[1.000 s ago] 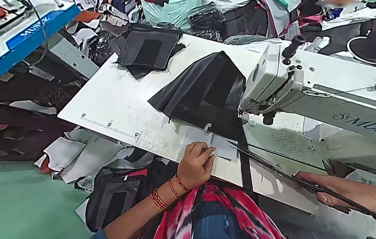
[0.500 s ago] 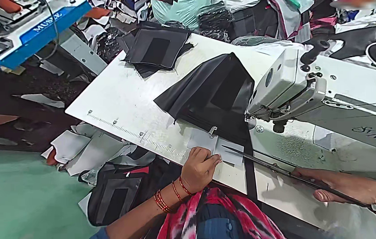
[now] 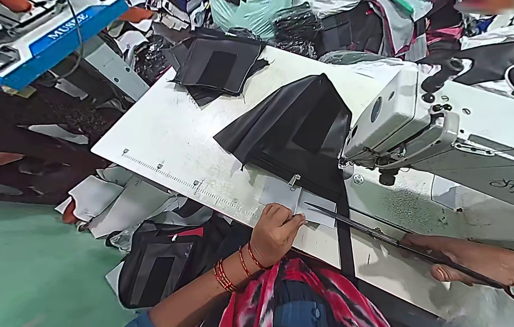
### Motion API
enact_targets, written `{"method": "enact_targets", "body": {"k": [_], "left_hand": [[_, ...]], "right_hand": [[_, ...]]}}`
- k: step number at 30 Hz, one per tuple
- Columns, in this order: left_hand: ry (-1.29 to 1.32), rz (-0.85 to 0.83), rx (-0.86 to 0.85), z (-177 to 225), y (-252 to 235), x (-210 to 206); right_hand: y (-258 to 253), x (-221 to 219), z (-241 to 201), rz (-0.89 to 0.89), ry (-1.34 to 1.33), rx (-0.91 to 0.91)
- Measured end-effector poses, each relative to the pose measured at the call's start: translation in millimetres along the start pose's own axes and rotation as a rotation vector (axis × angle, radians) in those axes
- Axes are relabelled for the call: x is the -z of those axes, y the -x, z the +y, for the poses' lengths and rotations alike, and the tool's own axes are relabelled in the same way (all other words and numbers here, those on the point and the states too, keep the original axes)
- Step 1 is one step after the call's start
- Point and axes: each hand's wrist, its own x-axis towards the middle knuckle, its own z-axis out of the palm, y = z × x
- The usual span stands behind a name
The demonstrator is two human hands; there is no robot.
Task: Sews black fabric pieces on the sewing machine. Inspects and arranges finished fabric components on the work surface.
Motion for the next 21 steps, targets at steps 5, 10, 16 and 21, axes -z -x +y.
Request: {"method": "enact_targets", "body": {"k": [5, 10, 16, 21], "left_hand": [[-0.026, 0.040, -0.067, 0.2, 0.7, -1.7], [-0.082, 0.063, -0.115, 1.9, -2.0, -1.8], [-0.107, 0.069, -0.127, 2.2, -3.5, -1.2], [-0.099, 0.064, -0.112, 2.8, -3.4, -1.3]], "right_hand": [[-16.3, 1.1, -18.4, -0.075, -0.078, 0.058], [-31.5, 9.0, -39.4, -0.146, -0.069, 0.084], [-40.1, 7.1, -45.1, -0.052, -0.025, 0.111], [-42.5, 2.2, -40.3, 0.024, 0.040, 0.130]]}}
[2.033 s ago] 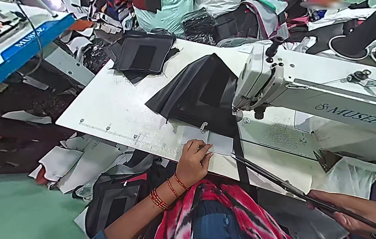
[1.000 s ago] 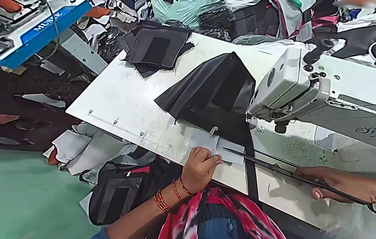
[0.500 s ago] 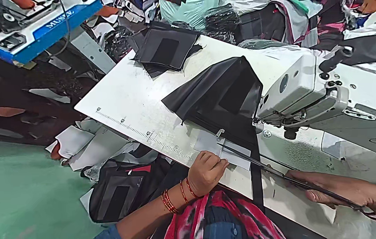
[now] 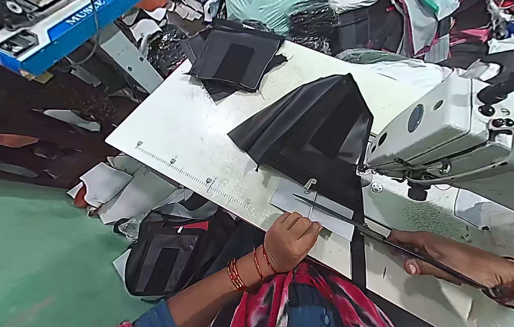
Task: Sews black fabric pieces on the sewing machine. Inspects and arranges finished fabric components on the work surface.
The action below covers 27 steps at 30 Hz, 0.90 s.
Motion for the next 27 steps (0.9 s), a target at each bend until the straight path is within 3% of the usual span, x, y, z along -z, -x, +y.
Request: {"method": "enact_targets", "body": {"k": [10, 17, 27], "left_hand": [[0.024, -0.004, 0.001, -0.1, -0.3, 0.6], [0.053, -0.008, -0.023, -0.4, -3.0, 3.6], [0.042, -0.019, -0.029, 0.3, -2.0, 2.5]], "right_hand": [[-2.0, 7.0, -5.7, -0.057, 0.087, -0.061], [-19.7, 9.7, -44.7, -0.152, 0.122, -0.085], [-28.2, -2.8, -19.2, 0.055, 0.141, 0.068]]}}
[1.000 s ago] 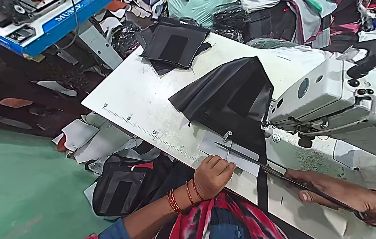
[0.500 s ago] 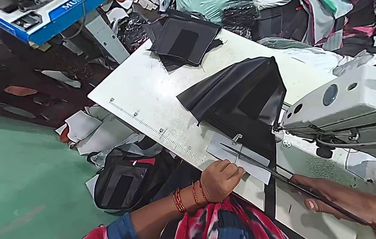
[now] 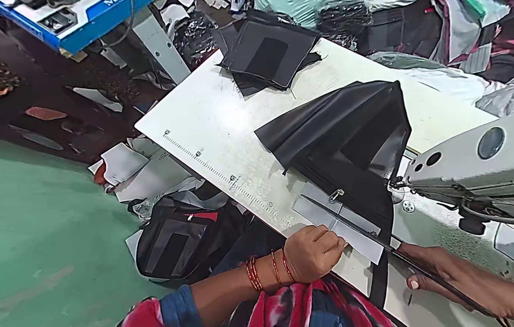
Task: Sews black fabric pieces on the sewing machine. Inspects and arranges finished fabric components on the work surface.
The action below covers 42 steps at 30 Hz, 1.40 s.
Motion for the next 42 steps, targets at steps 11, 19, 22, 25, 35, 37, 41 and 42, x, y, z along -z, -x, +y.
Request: {"method": "enact_targets", "body": {"k": [11, 19, 22, 25, 35, 37, 41, 42], "left_hand": [[0.027, 0.044, 0.012, -1.8, 0.6, -1.4], [0.146, 0.025, 0.013, -2.4, 0.1, -2.2], [0.364, 0.038, 0.061, -4.9, 4.5, 12.8], [0.392, 0.065, 0.043, -14.4, 27.8, 44.6], [-0.142, -0.348, 0.177, -92.2, 110.4, 147.2], [-0.129, -0.251, 0.099, -90.9, 83.4, 137.8], [0.061, -0.163, -0.029, -67.9, -0.6, 87.3], [0.106, -0.191, -0.058, -61.3, -21.1, 69.6]], "right_hand": [[-2.0, -7.8, -15.6, 0.067, -0.001, -0.075], [0.8, -12.1, -25.0, 0.092, 0.088, -0.096], [8.6, -31.4, -38.0, 0.254, 0.220, -0.097], [21.7, -63.6, -37.4, 0.423, 0.245, -0.069], [77.2, -171.5, -2.4, 0.922, -0.220, -0.217], [79.8, -176.9, -4.1, 0.993, -0.296, -0.366], [75.7, -167.5, -16.0, 1.044, -0.276, -0.638], [73.8, -162.6, -21.7, 1.043, -0.239, -0.702]]}}
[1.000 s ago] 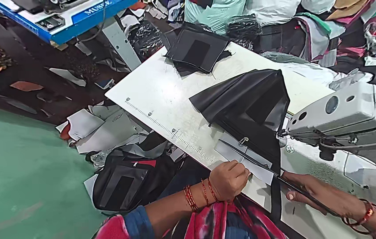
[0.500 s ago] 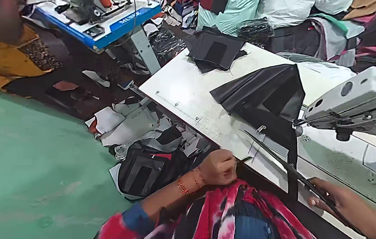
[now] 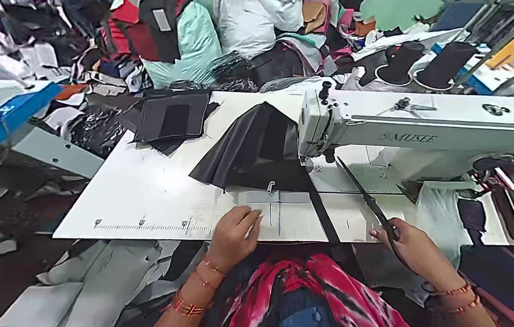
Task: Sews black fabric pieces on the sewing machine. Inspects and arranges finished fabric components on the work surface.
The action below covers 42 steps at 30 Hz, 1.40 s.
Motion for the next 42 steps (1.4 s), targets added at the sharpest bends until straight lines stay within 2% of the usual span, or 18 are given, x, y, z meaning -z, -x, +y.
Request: {"method": "enact_targets", "body": {"k": [4, 7, 8, 16, 19, 21, 24, 26, 29, 33, 37, 40, 42], "left_hand": [[0.114, -0.231, -0.104, 5.0, -70.7, -59.9], [0.086, -0.630, -0.033, 15.2, -106.8, -71.9], [0.073, -0.695, -0.030, 17.6, -113.2, -74.0], [0.084, -0.553, -0.167, 11.8, -97.4, -84.3], [0.069, -0.562, -0.205, 10.3, -92.9, -82.3], [0.074, -0.591, -0.219, 8.6, -91.6, -80.0], [0.099, -0.680, -0.195, 7.6, -92.2, -74.5], [0.107, -0.763, -0.160, 8.2, -94.9, -70.9], [0.085, -0.896, -0.096, 12.0, -99.6, -62.7], [0.050, -0.945, -0.061, 13.8, -100.2, -58.9], [0.047, -0.915, -0.029, 16.8, -99.5, -60.8], [0.077, -0.818, -0.010, 19.1, -99.2, -66.0], [0.086, -0.797, 0.042, 24.6, -103.2, -68.3]], "right_hand": [[-3.9, 6.2, -26.4, -0.003, 0.133, -0.127], [-6.2, 4.8, -35.5, -0.052, 0.193, -0.182], [-6.2, 4.2, -35.9, -0.059, 0.193, -0.181], [-5.7, 10.2, -38.5, -0.122, 0.245, -0.152], [-7.1, 18.2, -44.0, -0.124, 0.277, -0.100], [-5.6, 15.6, -52.8, 0.028, 0.241, 0.054], [-17.5, -21.6, -65.8, 0.320, 0.146, 0.530], [-29.4, -52.4, -79.8, 0.379, 0.100, 0.772], [-46.0, -83.2, -96.6, 0.438, 0.132, 0.951], [-59.2, -89.2, -109.6, 0.452, 0.245, 1.013], [-66.0, -95.8, -111.3, 0.569, 0.370, 1.005], [-69.1, -94.4, -113.7, 0.556, 0.235, 0.899], [-64.4, -83.6, -119.0, 0.412, 0.092, 0.798]]}}
